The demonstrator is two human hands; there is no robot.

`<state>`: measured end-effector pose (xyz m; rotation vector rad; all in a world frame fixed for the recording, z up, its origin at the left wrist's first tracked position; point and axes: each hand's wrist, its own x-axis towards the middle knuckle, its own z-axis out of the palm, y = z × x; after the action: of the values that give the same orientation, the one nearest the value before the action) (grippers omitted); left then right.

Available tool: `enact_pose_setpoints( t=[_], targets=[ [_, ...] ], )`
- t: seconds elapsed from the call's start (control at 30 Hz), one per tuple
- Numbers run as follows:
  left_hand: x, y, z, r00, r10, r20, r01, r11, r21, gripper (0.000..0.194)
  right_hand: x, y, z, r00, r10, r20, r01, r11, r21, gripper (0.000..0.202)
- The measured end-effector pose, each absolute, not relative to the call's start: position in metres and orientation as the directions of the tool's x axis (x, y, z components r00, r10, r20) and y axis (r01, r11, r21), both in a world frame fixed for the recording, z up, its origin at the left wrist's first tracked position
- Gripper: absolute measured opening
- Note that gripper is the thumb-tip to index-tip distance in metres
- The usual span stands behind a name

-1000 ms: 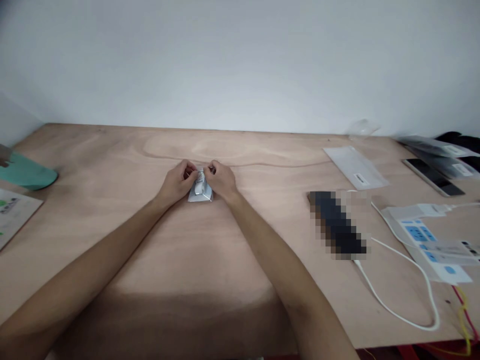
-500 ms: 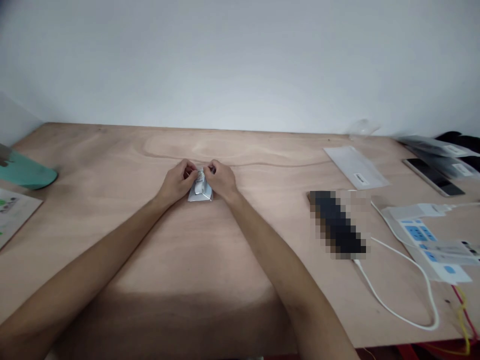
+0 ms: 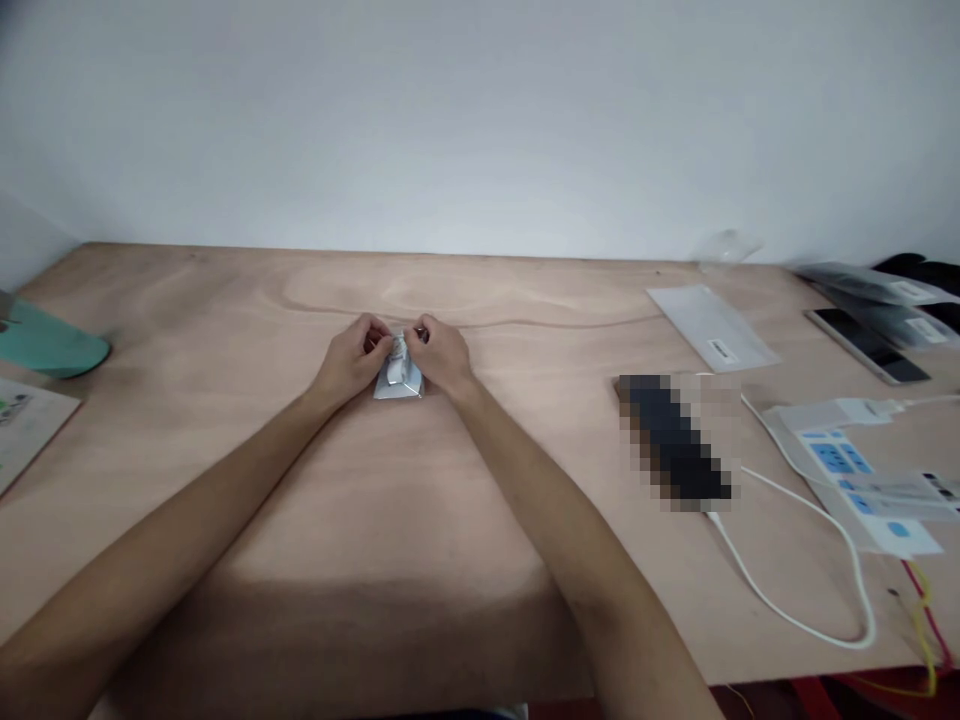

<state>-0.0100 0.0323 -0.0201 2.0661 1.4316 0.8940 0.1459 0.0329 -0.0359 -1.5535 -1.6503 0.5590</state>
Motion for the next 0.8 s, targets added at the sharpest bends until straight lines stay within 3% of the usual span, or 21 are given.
enact_pose_setpoints(
  t=[0.8],
  targets=[
    [-0.0098, 0.0325, -0.0199, 0.239, 0.942, 0.235, 0.630, -0.335, 0.701, 0.012, 0.1455, 0.0356, -0.0368, 0.047, 0.970, 0.238, 0.644, 0.152, -0.750, 0.022]
  ],
)
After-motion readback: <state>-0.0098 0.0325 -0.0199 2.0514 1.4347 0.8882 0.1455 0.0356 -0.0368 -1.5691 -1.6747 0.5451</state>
